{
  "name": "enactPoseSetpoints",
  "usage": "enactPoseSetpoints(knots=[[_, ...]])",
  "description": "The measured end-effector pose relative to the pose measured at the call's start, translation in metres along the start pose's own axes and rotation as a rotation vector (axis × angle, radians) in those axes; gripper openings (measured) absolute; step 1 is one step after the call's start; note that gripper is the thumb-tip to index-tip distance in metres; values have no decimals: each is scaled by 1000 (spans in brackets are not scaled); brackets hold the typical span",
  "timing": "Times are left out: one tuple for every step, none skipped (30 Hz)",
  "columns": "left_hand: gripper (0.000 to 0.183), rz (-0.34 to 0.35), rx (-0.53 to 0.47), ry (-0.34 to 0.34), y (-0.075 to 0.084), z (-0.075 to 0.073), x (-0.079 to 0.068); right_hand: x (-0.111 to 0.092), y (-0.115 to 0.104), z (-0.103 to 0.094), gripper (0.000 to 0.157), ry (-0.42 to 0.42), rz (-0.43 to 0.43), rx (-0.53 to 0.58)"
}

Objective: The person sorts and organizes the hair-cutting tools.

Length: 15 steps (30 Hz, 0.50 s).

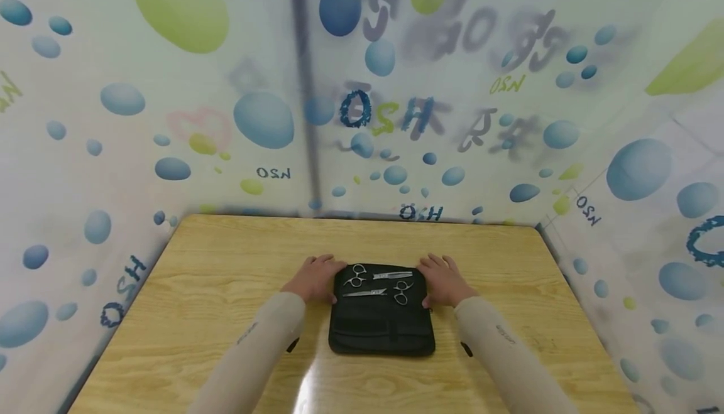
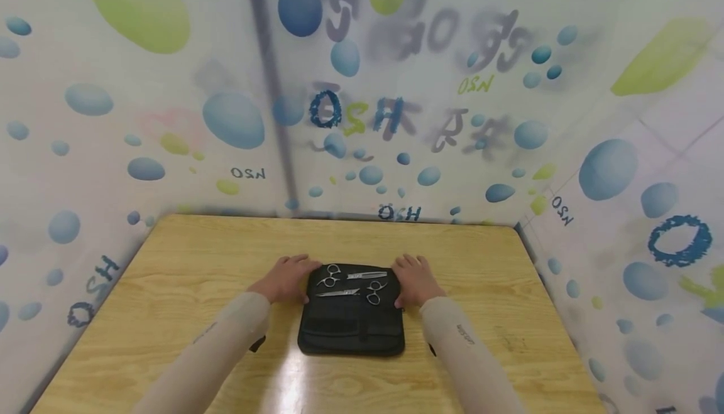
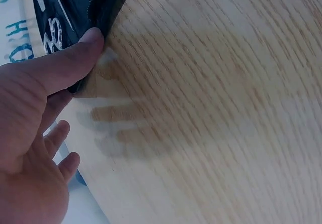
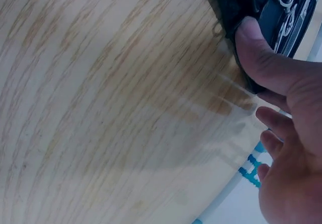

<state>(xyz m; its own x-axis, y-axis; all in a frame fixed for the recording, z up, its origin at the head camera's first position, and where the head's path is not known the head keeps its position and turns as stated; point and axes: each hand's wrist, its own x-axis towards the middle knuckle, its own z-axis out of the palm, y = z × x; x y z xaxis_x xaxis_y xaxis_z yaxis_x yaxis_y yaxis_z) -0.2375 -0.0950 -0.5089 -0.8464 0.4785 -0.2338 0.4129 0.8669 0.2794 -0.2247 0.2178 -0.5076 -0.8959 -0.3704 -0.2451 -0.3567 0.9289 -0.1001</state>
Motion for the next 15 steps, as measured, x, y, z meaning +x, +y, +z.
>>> enactPoseSetpoints(knots=[[75,-1,6,1,0,1,0,1,-1,0,84,7,0,1],[76,-3,12,3,0,1,1,1,-1,0,84,14,-1,1],[77,-5,20,2,0,2,1,1,-2,0,84,22,0,-1],[77,-6,24,2,1,3,2,1,-2,1,85,24,3,-7],[77,-6,28,2,1,3,2,2,-2,1,85,31,6,-5],[78,-9,33,-1,1,4,3,2,-2,2,84,41,10,-1],[79,-12,39,-2,1,5,3,2,-2,3,84,48,15,0],[79,-14,42,-2,1,5,3,2,-1,4,83,61,16,5],[80,-15,45,2,1,6,3,2,-1,4,83,71,18,12],[81,-15,50,4,1,6,3,1,0,5,83,79,17,20],[81,-13,57,8,1,7,3,1,0,6,82,93,11,31],[82,-9,67,12,1,7,3,1,1,6,83,102,9,40],[83,1,76,20,0,8,3,1,1,6,83,107,8,46],[83,12,82,31,0,8,3,0,2,7,83,114,7,50],[84,25,92,46,-1,9,2,0,2,8,84,117,8,51]])
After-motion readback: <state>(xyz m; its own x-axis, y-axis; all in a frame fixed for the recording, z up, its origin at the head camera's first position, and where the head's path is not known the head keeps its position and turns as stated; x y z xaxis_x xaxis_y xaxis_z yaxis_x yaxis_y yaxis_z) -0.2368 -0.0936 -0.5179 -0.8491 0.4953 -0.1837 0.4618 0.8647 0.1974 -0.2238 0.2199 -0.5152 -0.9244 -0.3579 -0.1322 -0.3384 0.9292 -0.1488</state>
